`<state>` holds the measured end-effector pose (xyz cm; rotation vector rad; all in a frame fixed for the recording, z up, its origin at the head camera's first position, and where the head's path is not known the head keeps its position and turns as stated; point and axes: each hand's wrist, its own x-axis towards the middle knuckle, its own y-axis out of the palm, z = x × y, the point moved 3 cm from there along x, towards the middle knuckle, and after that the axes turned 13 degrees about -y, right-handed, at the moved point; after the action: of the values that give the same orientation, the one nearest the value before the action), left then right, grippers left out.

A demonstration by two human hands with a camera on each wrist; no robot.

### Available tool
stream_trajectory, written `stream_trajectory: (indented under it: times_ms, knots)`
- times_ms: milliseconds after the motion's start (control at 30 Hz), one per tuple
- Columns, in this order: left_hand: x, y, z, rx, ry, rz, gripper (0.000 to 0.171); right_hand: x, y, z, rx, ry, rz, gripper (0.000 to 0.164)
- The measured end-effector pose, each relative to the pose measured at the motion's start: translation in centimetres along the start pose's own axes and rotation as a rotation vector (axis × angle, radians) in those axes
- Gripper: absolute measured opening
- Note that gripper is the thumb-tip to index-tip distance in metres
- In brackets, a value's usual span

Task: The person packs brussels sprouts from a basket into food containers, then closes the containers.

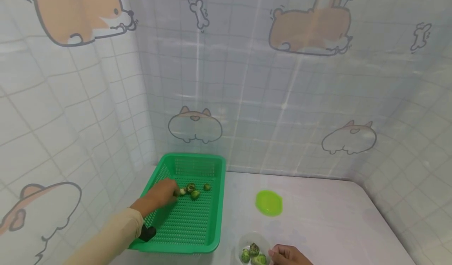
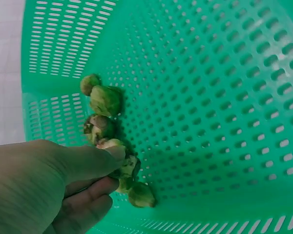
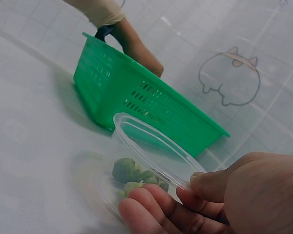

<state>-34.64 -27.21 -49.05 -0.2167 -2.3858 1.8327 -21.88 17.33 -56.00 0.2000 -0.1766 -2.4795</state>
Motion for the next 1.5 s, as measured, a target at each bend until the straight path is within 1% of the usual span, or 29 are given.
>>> stream_trajectory:
  times_ms: [67,167,233,267,400,533,633,867,1033,1133,1233,1500]
  knots:
    - [-0.1,-0.5,-0.2,-0.034,0.047,-0.008,0.011,0.0,0.0,0.0,0.000,-0.001,0.003,0.031]
    - [-0.3,-0.9,-0.4,-0.081,0.094,-0.011,0.004,0.0,-0.1,-0.1,-0.007,-0.003,0.006,0.032]
    - [-0.5,-1.3,-0.6,-0.113,0.102,-0.016,0.014,0.0,-0.2,-0.2,-0.010,-0.003,0.007,0.032]
    - [-0.6,-1.5,-0.7,-0.133,0.107,-0.008,0.016,0.0,-0.2,-0.2,-0.010,-0.002,0.008,0.032]
    - [-0.7,-1.9,-1.0,-0.223,0.110,0.019,0.019,0.0,-0.3,-0.2,-0.013,-0.005,0.007,0.032]
    - [-0.7,-2.2,-1.3,-0.275,0.107,0.030,0.018,-0.1,-0.3,-0.2,-0.006,-0.004,0.001,0.032]
    - [-0.8,-2.4,-1.5,-0.311,0.088,0.049,0.018,-0.1,-0.2,-0.2,0.002,-0.001,0.000,0.031]
    - [-1.0,-3.0,-2.4,-0.421,0.071,0.107,0.026,0.0,-0.2,-0.4,-0.004,-0.011,-0.002,0.030]
    - [-1.0,-3.4,-3.2,-0.441,0.095,0.110,0.023,0.0,-0.2,-0.4,-0.018,-0.009,-0.008,0.030]
    - [-1.0,-3.7,-3.8,-0.458,0.095,0.113,0.020,0.0,-0.1,-0.3,-0.036,-0.008,-0.017,0.030]
    - [-1.1,-4.0,-4.3,-0.485,0.082,0.129,0.019,0.0,-0.1,-0.2,-0.049,-0.007,-0.025,0.030]
    - [-1.5,-4.5,-5.7,-0.526,0.087,0.165,0.023,0.0,0.1,0.0,-0.025,-0.001,-0.027,0.030]
